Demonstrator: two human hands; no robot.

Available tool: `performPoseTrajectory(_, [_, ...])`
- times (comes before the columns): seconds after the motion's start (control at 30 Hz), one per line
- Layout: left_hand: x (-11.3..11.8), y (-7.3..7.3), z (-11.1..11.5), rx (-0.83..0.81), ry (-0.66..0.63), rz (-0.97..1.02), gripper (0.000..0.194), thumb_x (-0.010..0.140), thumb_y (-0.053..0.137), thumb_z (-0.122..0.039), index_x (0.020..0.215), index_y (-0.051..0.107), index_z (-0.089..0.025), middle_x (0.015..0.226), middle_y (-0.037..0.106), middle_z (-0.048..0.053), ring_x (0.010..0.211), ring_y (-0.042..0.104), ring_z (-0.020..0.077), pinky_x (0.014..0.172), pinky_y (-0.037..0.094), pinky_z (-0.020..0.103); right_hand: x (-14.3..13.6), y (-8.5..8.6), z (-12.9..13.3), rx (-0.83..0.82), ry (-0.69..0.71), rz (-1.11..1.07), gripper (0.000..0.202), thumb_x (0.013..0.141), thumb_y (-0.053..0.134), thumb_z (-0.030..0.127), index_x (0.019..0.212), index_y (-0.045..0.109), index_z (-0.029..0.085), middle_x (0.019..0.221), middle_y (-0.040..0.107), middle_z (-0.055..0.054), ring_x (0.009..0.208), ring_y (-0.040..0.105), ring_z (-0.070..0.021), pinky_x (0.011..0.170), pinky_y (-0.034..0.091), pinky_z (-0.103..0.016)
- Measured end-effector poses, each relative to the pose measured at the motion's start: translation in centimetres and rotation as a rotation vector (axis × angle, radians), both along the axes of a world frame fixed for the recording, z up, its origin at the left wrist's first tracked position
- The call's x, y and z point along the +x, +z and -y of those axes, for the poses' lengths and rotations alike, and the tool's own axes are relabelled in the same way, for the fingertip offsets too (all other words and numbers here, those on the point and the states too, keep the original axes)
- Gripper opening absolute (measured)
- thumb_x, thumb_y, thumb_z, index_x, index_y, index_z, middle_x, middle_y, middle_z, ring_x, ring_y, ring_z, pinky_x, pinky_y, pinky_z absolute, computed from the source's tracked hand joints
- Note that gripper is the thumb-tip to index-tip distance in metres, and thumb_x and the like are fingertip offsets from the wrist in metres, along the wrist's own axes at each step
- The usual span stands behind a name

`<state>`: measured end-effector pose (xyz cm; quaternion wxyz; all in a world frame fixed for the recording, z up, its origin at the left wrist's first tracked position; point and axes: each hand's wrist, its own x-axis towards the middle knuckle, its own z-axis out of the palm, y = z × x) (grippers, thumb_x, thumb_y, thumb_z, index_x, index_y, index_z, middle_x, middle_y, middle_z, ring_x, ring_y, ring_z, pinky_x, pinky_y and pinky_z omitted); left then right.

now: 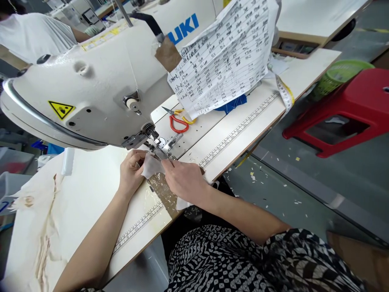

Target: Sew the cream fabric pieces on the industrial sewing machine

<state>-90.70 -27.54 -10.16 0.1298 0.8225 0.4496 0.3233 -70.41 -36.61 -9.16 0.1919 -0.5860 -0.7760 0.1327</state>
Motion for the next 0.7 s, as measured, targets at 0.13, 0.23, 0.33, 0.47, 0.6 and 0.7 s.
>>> performPoseTrajectory(0.13, [0.37, 0.08, 0.14, 0.030, -0.007, 0.003, 0.010, 0.090, 0.060, -0.031, 0.085, 0.063, -0.023, 0.090, 0.068, 0.003, 0.084, 0.063, 0.0185, 0.075, 0.052, 0.033, -0.06, -0.22, 0.07, 0.013, -0.004, 0.021, 0.037, 0.107, 0.035, 0.021, 0.132, 0.062, 0.016, 0.100, 0.077, -0.008, 0.080, 0.071, -0.0191, 0.052, 0.032, -0.031])
performPoseTrajectory(0.23, [0.50, 0.13, 0.17, 0.018, 0.004, -0.029, 0.008, 0.090, 0.059, -0.030, 0.088, 0.063, -0.023, 0.094, 0.068, 0.004, 0.087, 0.064, 0.0190, 0.076, 0.053, 0.033, -0.08, -0.21, 0.08, 0.011, 0.002, 0.033, 0.038, 0.108, 0.034, 0.020, 0.132, 0.062, 0.016, 0.100, 0.077, -0.008, 0.078, 0.070, -0.0193, 0.051, 0.033, -0.031])
performPoseTrajectory(0.33, [0.41, 0.12, 0.10, 0.000, 0.016, -0.065, 0.009, 0.091, 0.057, -0.030, 0.090, 0.063, -0.024, 0.097, 0.068, 0.004, 0.090, 0.064, 0.0197, 0.079, 0.053, 0.034, -0.06, -0.06, 0.05, 0.004, -0.002, 0.040, 0.038, 0.107, 0.034, 0.019, 0.132, 0.063, 0.016, 0.101, 0.077, -0.009, 0.077, 0.070, -0.0195, 0.050, 0.034, -0.031])
performPoseTrajectory(0.47, [0.30, 0.08, 0.00, -0.012, 0.020, -0.092, 0.007, 0.089, 0.057, -0.029, 0.091, 0.062, -0.024, 0.097, 0.069, 0.004, 0.089, 0.063, 0.0202, 0.079, 0.053, 0.034, -0.11, 0.11, 0.02, -0.010, -0.005, 0.039, 0.038, 0.106, 0.036, 0.019, 0.132, 0.063, 0.016, 0.102, 0.077, -0.010, 0.078, 0.070, -0.0200, 0.051, 0.035, -0.032])
performPoseTrajectory(0.6, [0.37, 0.05, 0.00, -0.008, 0.038, -0.093, 0.007, 0.089, 0.055, -0.028, 0.091, 0.061, -0.024, 0.096, 0.069, 0.004, 0.089, 0.063, 0.0207, 0.079, 0.052, 0.035, -0.21, 0.03, 0.03, -0.019, -0.008, 0.038, 0.036, 0.106, 0.038, 0.018, 0.133, 0.062, 0.016, 0.102, 0.077, -0.010, 0.079, 0.071, -0.0197, 0.052, 0.036, -0.032])
performPoseTrajectory(0.7, [0.44, 0.12, 0.06, -0.006, 0.043, -0.068, 0.007, 0.088, 0.056, -0.028, 0.089, 0.061, -0.024, 0.094, 0.069, 0.003, 0.085, 0.063, 0.0196, 0.076, 0.052, 0.033, -0.21, -0.15, 0.06, -0.006, -0.008, 0.035, 0.036, 0.106, 0.037, 0.018, 0.133, 0.061, 0.017, 0.103, 0.077, -0.009, 0.081, 0.072, -0.0199, 0.052, 0.036, -0.031])
